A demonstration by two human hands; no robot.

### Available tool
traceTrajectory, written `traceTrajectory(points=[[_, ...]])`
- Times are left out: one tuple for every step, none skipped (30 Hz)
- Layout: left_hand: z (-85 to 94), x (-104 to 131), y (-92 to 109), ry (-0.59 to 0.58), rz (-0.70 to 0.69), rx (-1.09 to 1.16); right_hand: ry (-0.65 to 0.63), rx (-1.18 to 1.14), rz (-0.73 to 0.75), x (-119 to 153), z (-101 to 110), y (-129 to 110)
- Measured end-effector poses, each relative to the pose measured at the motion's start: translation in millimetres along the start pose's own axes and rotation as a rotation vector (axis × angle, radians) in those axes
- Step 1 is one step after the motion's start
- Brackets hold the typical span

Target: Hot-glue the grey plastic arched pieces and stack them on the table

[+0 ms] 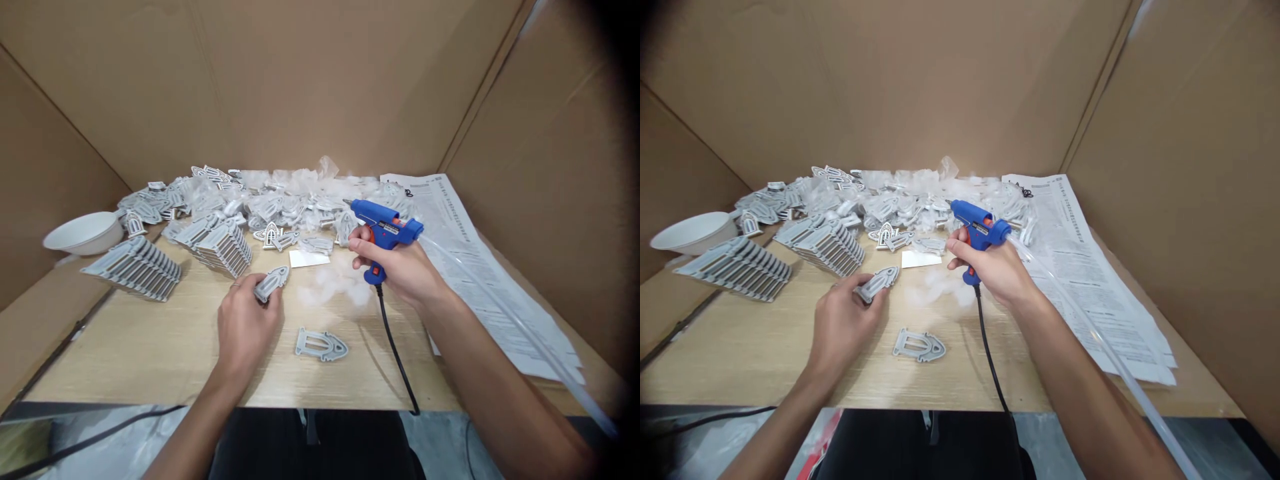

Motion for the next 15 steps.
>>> traceTrajectory(points=[[2.0, 4.0, -6.0, 0.002, -0.004, 0.037, -0.002, -0.002, 0.005, 0.0, -0.2, 0.1], [3.9, 7.4, -11.2, 0.002, -0.003, 0.069, -0.005, -0.003, 0.013, 0.0, -0.3, 0.3], [5.6, 9.9, -15.4, 0.003, 0.000, 0.095, -0.009, -0.005, 0.022, -0.1, -0.2, 0.6], [7.1, 11.5, -18.4, 0.006, 0.002, 0.118, -0.014, -0.006, 0.026, -0.2, 0.1, 1.1], [8.2, 12.1, -20.1, 0.006, 0.002, 0.138, -0.018, -0.006, 0.025, -0.3, 0.6, 1.8], [8.9, 11.9, -20.8, 0.001, 0.001, 0.158, -0.018, -0.005, 0.020, -0.4, 1.3, 2.7], [9.2, 11.0, -20.5, -0.008, -0.002, 0.177, -0.016, -0.004, 0.013, -0.6, 2.0, 3.5], [9.1, 9.6, -19.6, -0.017, -0.003, 0.193, -0.014, -0.003, 0.007, -0.7, 2.7, 4.3], [8.8, 8.1, -18.3, -0.024, 0.000, 0.205, -0.009, -0.002, 0.004, -0.9, 3.3, 4.9], [8.3, 6.6, -16.9, -0.028, 0.005, 0.208, -0.005, -0.003, 0.005, -1.1, 3.7, 5.2], [7.6, 5.3, -15.6, -0.028, 0.013, 0.200, -0.004, -0.005, 0.005, -1.2, 3.8, 5.3], [6.9, 4.3, -14.4, -0.024, 0.022, 0.185, -0.005, -0.008, 0.003, -1.3, 3.8, 5.3], [6.0, 3.6, -13.4, -0.019, 0.030, 0.167, -0.006, -0.010, 0.001, -1.4, 3.7, 5.0], [5.2, 3.3, -12.7, -0.014, 0.036, 0.149, -0.007, -0.012, -0.003, -1.4, 3.5, 4.7], [4.4, 3.3, -12.0, -0.006, 0.038, 0.134, -0.007, -0.012, -0.008, -1.3, 3.3, 4.3]])
Point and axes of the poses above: each hand's wrist, its own x-axis away from the middle knuckle, its own z-axis out of the back of the hand, y = z × x, the point moved 1 cm from there along -x, towards the middle knuckle, and after that the axes turned 13 degrees about -y, right-handed, at the moved point
